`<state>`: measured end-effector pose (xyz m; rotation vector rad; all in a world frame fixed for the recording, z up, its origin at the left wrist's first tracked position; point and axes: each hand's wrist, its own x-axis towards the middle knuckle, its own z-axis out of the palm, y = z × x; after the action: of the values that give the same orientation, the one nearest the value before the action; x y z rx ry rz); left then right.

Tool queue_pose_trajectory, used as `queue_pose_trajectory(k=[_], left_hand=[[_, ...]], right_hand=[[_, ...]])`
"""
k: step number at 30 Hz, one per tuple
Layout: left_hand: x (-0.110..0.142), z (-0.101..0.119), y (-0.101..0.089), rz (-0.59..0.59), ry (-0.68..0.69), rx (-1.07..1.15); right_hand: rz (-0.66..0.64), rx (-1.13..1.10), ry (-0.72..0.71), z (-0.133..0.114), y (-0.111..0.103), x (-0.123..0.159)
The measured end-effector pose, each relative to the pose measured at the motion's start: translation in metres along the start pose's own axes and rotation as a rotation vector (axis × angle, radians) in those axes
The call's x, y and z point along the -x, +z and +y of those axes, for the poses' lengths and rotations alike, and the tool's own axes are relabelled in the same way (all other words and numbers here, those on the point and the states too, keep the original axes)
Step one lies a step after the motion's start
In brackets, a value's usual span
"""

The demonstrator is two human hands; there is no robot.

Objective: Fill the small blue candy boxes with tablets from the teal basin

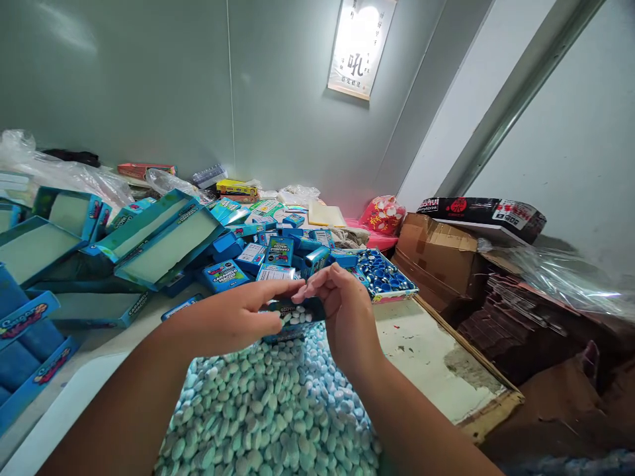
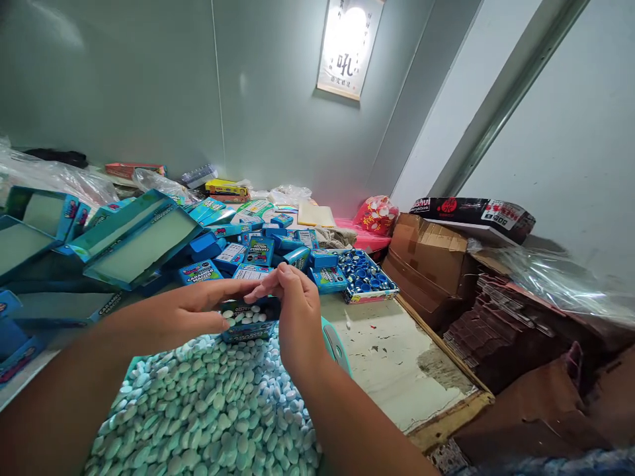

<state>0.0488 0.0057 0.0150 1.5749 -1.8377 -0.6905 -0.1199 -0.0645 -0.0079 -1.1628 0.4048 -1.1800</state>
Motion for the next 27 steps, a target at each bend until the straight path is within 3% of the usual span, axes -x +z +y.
queue_pose_trajectory(k=[4,9,17,23,27], left_hand=[[-0.003,-0.002,-0.002,-0.083,-0.158,0.024],[-0.008,-0.001,0.0,-0.091,-0.128,0.026],[-0.022,-0.001,0.023,0.017,-0.083,0.076],[-0.022,0.005,0.03,0.218,-0.099,0.1],[-0.019,0.006,0.028,0.168,-0.17,0.117]], right_hand=[[0.031,0.004,-0.003,-0.001,-0.002,-0.001],[0.027,-0.017,0.038,0.0,-0.002,-0.003],[-0.022,-0.037,0.117,0.0,-0.004,-0.003],[-0.012,-0.051,0.098,0.0,-0.005,-0.003],[0.024,-0.077,0.097,0.001,-0.004,-0.005]])
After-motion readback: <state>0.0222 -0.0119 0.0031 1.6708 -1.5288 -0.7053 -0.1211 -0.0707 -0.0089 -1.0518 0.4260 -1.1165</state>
